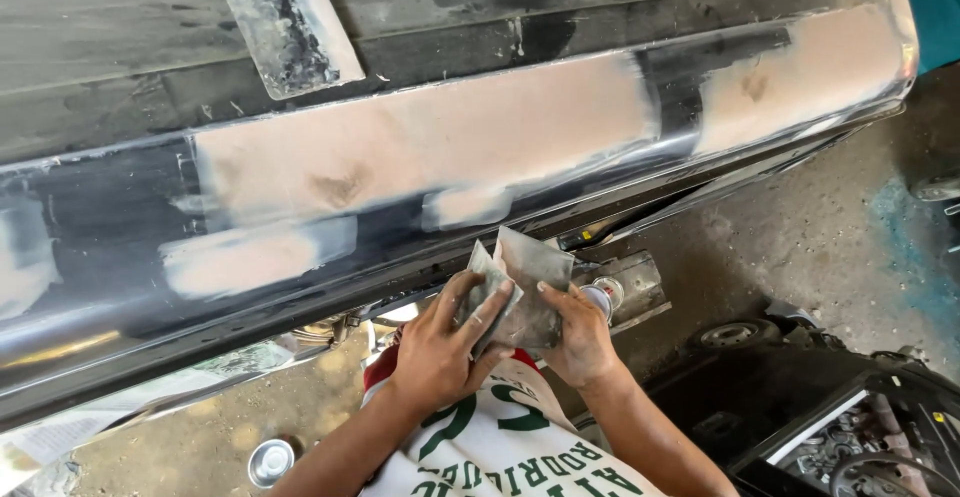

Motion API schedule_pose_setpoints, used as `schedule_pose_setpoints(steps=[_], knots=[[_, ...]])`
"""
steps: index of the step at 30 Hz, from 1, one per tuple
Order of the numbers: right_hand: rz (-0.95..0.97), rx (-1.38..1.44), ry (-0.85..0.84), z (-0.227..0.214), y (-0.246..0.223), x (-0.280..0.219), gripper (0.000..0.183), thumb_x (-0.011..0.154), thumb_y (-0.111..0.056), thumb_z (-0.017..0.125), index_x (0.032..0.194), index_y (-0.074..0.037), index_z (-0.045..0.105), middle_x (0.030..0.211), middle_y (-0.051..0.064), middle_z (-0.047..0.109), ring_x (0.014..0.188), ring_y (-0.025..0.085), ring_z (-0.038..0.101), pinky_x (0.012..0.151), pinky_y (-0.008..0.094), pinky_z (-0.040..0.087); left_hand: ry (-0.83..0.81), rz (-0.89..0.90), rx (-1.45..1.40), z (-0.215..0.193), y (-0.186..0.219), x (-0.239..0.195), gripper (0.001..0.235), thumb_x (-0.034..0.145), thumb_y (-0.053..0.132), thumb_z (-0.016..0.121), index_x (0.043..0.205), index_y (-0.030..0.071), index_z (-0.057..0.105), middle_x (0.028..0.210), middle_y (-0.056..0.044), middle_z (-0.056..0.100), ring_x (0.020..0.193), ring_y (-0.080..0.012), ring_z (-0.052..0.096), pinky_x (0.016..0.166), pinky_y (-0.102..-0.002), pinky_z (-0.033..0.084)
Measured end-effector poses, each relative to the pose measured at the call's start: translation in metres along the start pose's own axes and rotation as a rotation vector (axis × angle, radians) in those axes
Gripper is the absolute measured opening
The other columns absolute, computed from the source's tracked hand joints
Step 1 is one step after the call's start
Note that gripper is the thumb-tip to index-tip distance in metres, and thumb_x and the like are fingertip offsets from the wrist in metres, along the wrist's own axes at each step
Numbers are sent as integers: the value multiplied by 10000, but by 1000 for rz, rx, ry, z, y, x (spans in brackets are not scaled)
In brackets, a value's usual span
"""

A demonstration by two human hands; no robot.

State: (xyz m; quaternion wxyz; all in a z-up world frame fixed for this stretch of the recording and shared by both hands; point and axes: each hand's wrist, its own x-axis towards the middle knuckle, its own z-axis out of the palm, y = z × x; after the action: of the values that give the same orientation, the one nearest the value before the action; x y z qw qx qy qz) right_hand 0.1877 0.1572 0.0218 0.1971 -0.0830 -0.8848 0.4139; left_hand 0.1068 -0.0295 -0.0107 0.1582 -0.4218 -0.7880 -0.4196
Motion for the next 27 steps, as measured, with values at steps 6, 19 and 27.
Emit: schedule_pose_setpoints(steps=[6, 19, 27], knots=[[-367, 185, -10, 11, 43, 1, 423, 805, -304, 729, 1078, 18, 733, 1037, 282, 657, 1000, 460, 660, 928, 543, 485, -248, -389, -333, -16, -9, -5, 470, 949, 233, 542, 1417, 183, 562, 1057, -249, 693, 876, -470, 718, 609, -484, 632], [-296, 390, -163, 25, -31, 27, 247, 946, -86, 605, 1162, -40, 716, 1335, 291, 595, 1299, 518, 511, 1043, 599, 412, 330, -650, -1136, -6, -25, -20, 370, 1017, 217, 458, 1150, -22, 707, 802, -125, 710, 707, -115, 580, 617, -334, 556], [152, 790, -20, 24, 39, 28, 517, 923, -292, 645, 1312, 11, 488, 891, 82, 562, 782, 164, 549, 630, 319, 478, 334, -1014, -1484, -9, -34, -4, 132, 807, 100, 657, 897, 11, 692, 591, -129, 642, 455, -201, 597, 442, -335, 487]])
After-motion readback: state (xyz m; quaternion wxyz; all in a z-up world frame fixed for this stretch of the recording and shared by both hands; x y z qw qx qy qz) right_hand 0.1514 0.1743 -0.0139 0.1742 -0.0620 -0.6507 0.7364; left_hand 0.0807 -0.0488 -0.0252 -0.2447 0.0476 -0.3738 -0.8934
